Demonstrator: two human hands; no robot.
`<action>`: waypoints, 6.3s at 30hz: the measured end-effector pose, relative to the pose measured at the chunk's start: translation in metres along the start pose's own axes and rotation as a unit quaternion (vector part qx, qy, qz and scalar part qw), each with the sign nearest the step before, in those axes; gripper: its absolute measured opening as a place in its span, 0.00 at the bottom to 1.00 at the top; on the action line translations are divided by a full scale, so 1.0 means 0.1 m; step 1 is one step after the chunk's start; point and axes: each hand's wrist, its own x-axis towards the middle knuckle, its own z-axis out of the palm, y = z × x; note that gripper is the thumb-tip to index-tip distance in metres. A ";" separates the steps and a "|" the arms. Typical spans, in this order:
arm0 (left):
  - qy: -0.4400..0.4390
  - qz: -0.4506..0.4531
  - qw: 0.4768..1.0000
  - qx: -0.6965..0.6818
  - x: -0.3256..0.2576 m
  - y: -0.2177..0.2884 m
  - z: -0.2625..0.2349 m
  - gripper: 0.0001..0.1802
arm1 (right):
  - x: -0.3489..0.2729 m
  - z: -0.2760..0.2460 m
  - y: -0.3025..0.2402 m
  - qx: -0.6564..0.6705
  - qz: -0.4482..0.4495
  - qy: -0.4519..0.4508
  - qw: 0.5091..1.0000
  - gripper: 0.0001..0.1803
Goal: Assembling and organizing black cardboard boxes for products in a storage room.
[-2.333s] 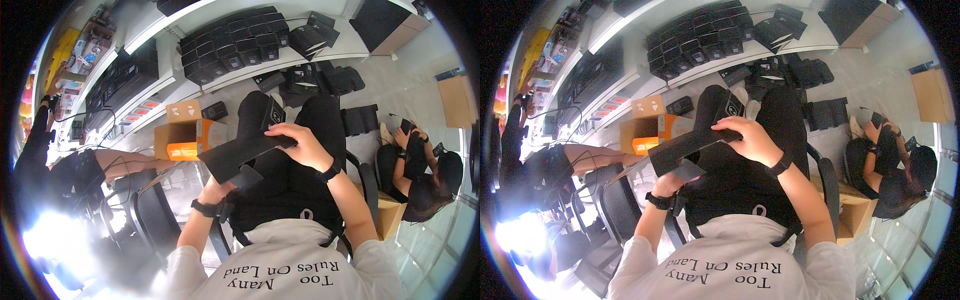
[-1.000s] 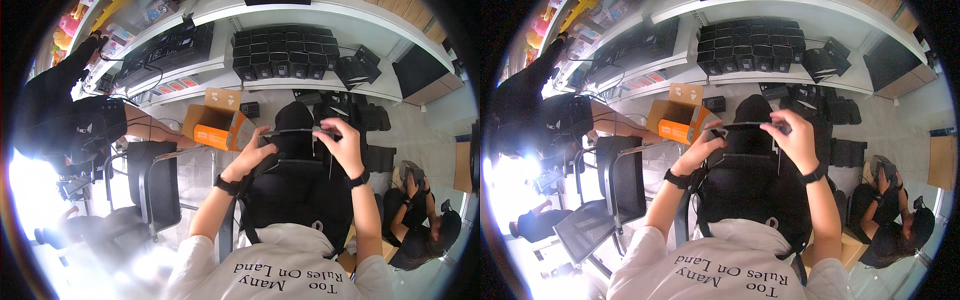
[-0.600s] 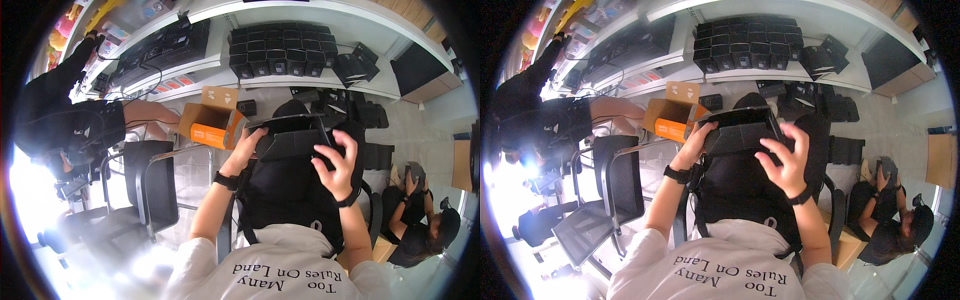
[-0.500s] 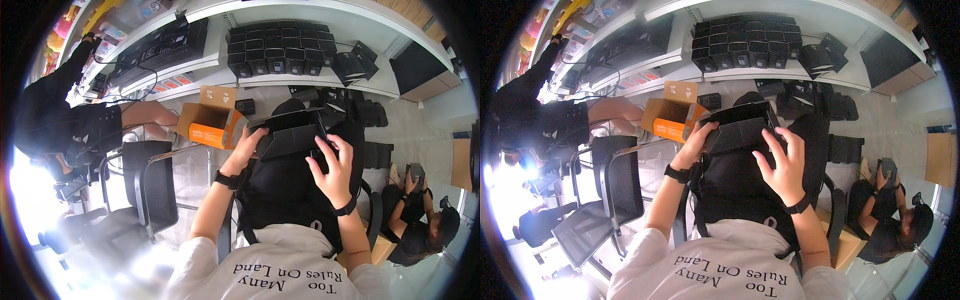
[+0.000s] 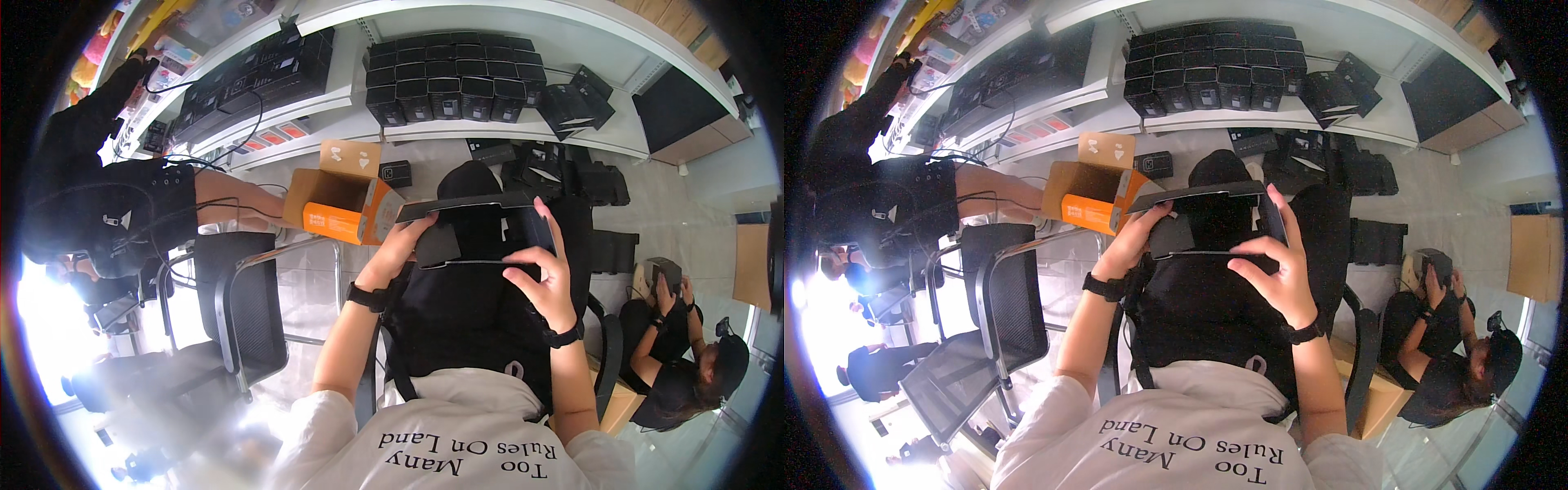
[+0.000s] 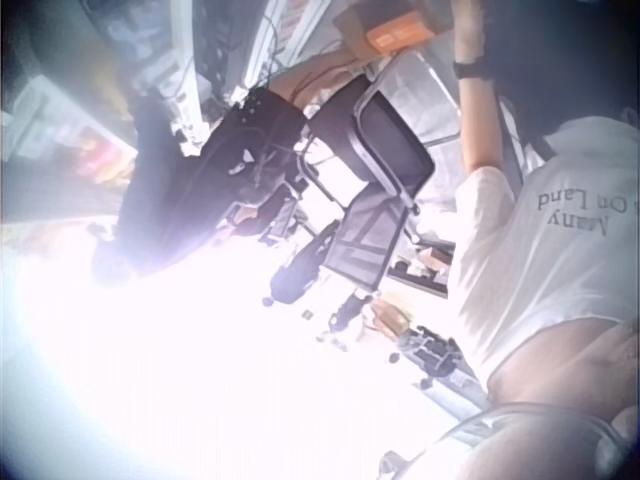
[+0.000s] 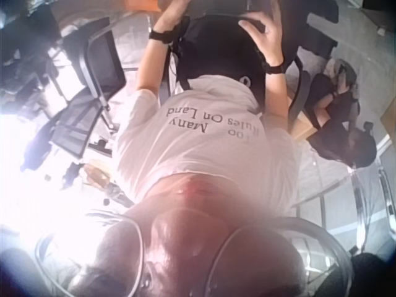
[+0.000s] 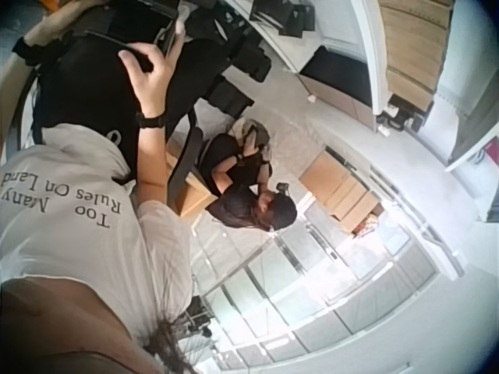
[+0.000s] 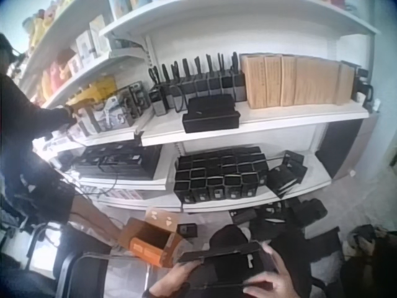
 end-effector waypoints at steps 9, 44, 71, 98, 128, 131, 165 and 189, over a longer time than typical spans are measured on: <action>0.041 0.036 0.998 -0.018 0.05 -0.09 -0.05 0.22 | -0.11 0.25 0.00 -0.230 -0.116 0.074 0.964 0.21; -0.060 0.151 0.983 0.088 -0.13 0.11 0.08 0.52 | 0.13 0.36 0.86 -0.132 0.086 0.033 0.987 0.36; 0.006 0.309 0.930 0.200 -0.11 0.04 0.05 0.30 | 0.13 0.34 0.67 -0.145 0.102 0.009 0.984 0.27; 0.231 0.348 0.857 0.304 0.04 -0.17 0.21 0.51 | 0.13 0.17 0.50 0.082 0.086 -0.119 0.986 0.09; 0.035 0.321 0.852 0.412 -0.08 0.50 -0.13 0.14 | 0.65 0.17 0.57 -0.063 0.260 -0.106 0.958 0.46; -0.003 0.290 0.875 0.387 -0.08 0.55 -0.12 0.13 | 0.78 0.11 0.62 -0.064 0.252 -0.121 0.958 0.60; 0.118 0.315 0.809 0.482 -0.08 0.60 0.41 0.12 | 0.45 -0.13 0.35 -0.231 0.145 0.009 0.962 0.46; 0.062 0.418 0.745 0.516 0.47 0.65 0.21 0.22 | 0.85 0.07 0.64 -0.160 0.089 -0.066 0.981 0.30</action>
